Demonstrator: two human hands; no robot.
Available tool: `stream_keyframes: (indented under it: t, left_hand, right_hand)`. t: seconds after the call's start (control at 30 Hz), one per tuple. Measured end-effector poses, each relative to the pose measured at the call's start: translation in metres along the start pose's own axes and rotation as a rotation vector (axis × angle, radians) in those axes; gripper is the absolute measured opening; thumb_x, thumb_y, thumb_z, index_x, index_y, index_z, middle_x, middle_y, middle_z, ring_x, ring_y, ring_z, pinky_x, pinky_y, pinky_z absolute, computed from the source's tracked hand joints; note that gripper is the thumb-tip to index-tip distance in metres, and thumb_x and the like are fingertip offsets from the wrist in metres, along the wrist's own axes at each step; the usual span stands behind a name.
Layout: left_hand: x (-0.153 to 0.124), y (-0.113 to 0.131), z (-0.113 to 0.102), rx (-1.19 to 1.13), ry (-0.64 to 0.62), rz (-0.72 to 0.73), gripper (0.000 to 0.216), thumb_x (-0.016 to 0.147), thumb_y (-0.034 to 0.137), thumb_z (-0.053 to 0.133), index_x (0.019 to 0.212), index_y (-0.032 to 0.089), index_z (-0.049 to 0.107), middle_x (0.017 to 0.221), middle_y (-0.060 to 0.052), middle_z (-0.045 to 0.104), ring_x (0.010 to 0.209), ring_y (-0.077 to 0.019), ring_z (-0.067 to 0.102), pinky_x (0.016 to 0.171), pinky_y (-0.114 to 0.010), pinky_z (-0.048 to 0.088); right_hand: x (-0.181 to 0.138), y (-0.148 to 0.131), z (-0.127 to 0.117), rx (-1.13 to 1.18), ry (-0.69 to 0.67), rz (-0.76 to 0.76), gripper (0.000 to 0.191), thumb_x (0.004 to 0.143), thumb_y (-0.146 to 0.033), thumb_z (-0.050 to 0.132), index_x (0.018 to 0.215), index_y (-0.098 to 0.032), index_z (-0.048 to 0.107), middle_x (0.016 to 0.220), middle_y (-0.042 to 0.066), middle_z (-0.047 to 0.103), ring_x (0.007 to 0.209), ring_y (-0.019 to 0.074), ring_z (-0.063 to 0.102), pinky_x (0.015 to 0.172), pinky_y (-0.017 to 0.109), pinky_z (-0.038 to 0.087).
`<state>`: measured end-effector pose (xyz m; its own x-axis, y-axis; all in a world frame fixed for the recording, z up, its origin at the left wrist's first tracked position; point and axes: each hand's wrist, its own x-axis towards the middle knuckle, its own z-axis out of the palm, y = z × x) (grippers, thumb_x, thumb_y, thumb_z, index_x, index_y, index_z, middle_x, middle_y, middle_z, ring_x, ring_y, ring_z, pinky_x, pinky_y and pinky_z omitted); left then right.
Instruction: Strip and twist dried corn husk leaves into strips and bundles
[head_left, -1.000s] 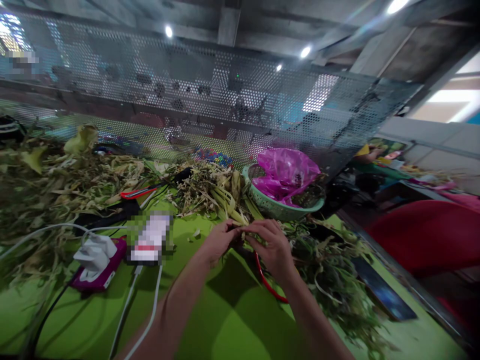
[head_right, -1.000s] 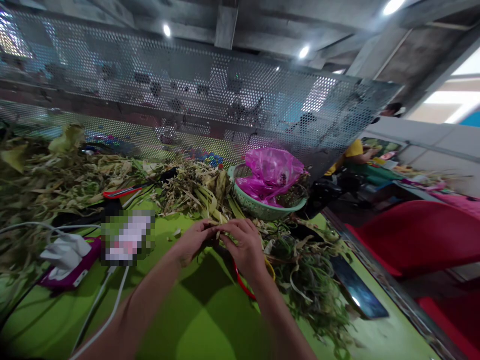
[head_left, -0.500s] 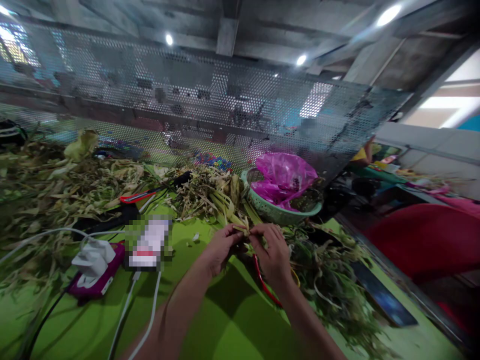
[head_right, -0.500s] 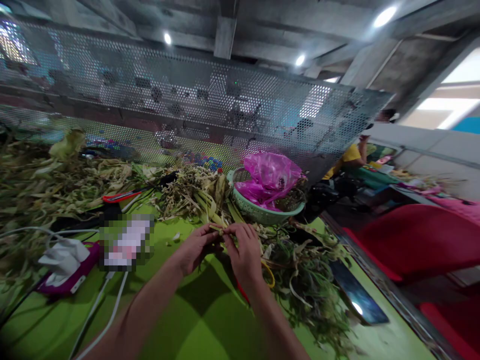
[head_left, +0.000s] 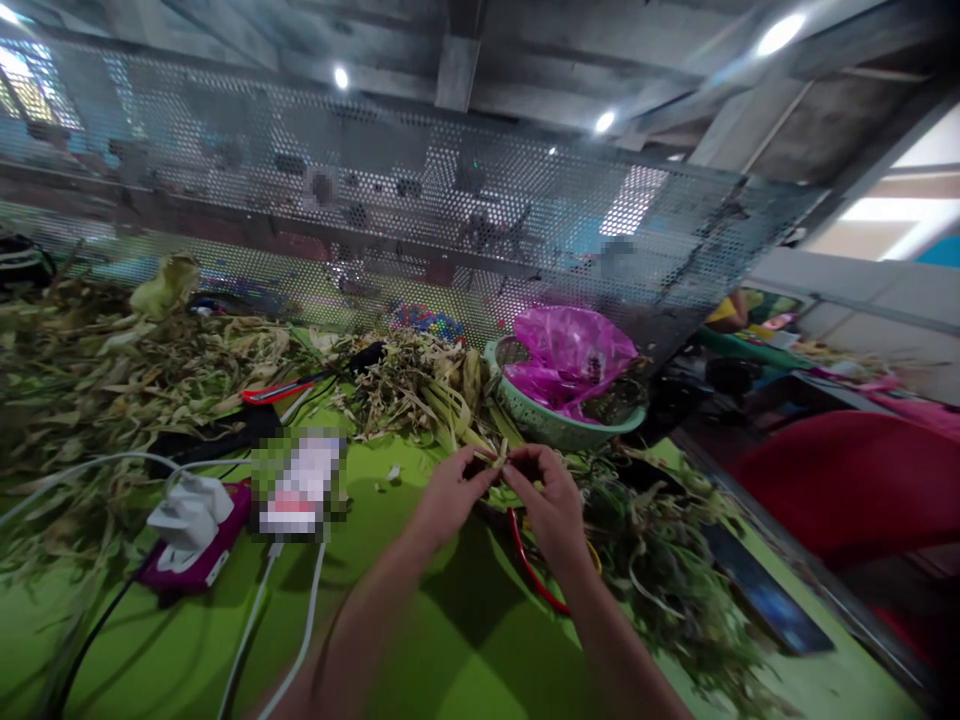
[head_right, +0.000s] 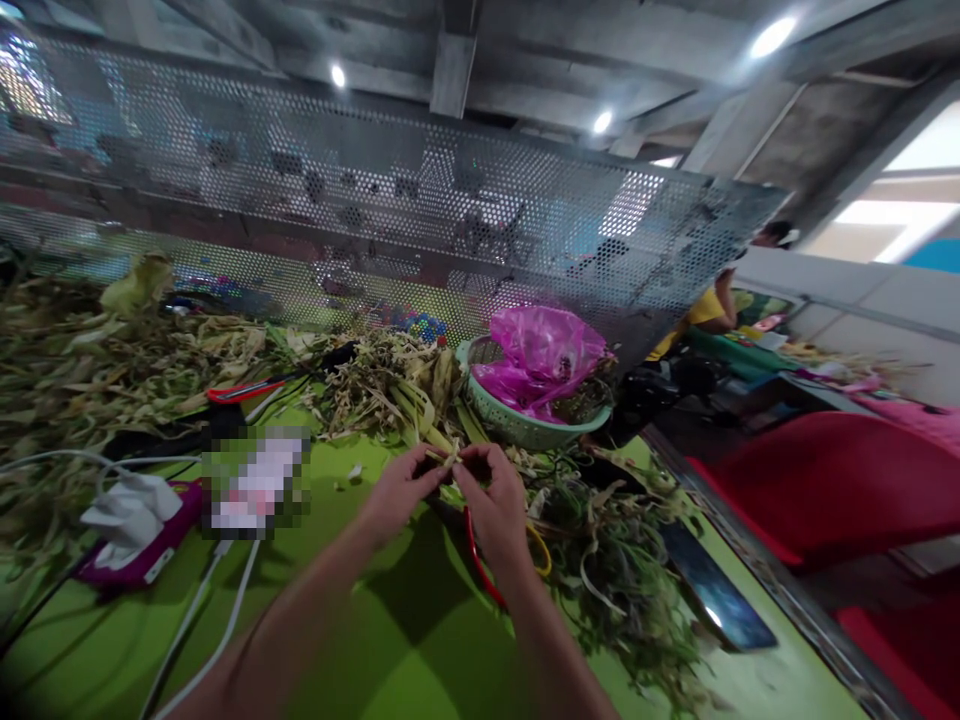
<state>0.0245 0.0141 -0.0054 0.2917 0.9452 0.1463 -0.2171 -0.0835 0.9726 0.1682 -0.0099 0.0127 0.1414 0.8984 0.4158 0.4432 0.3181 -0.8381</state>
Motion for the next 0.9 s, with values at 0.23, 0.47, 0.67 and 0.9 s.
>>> stream_keyframes:
  t: [0.23, 0.47, 0.67, 0.9]
  left_hand:
    - [-0.002, 0.002, 0.0, 0.165, -0.017, 0.04, 0.016, 0.085, 0.03, 0.059, 0.094, 0.019, 0.067, 0.096, -0.004, 0.069, 0.089, -0.0197, 0.058, 0.084, -0.03, 0.043]
    - [-0.005, 0.01, -0.001, 0.078, -0.06, 0.032, 0.027, 0.081, 0.041, 0.066, 0.096, 0.018, 0.066, 0.094, -0.005, 0.069, 0.089, -0.02, 0.059, 0.083, -0.029, 0.044]
    - [-0.003, 0.007, -0.002, -0.004, -0.071, -0.027, 0.027, 0.081, 0.04, 0.068, 0.094, 0.016, 0.066, 0.09, -0.004, 0.068, 0.084, -0.0171, 0.058, 0.077, -0.027, 0.044]
    - [-0.004, 0.01, -0.002, -0.174, -0.007, -0.128, 0.03, 0.077, 0.042, 0.07, 0.09, 0.017, 0.062, 0.082, -0.001, 0.061, 0.075, -0.0124, 0.053, 0.067, -0.024, 0.039]
  right_hand:
    - [0.002, -0.003, -0.001, 0.053, 0.017, 0.065, 0.023, 0.077, -0.036, 0.069, 0.092, -0.02, 0.064, 0.081, 0.003, 0.065, 0.075, 0.0196, 0.059, 0.069, 0.031, 0.048]
    - [0.004, -0.004, -0.001, 0.146, 0.003, 0.115, 0.022, 0.073, -0.041, 0.069, 0.079, -0.021, 0.065, 0.075, 0.002, 0.063, 0.07, 0.0189, 0.056, 0.066, 0.03, 0.046]
    - [0.004, 0.002, -0.002, 0.202, -0.007, 0.116, 0.015, 0.075, -0.034, 0.069, 0.078, -0.02, 0.064, 0.074, 0.001, 0.061, 0.071, 0.0177, 0.054, 0.069, 0.03, 0.045]
    - [0.002, 0.006, -0.002, 0.108, 0.025, 0.013, 0.016, 0.081, -0.03, 0.068, 0.094, -0.022, 0.063, 0.082, 0.001, 0.061, 0.075, 0.0177, 0.056, 0.071, 0.029, 0.046]
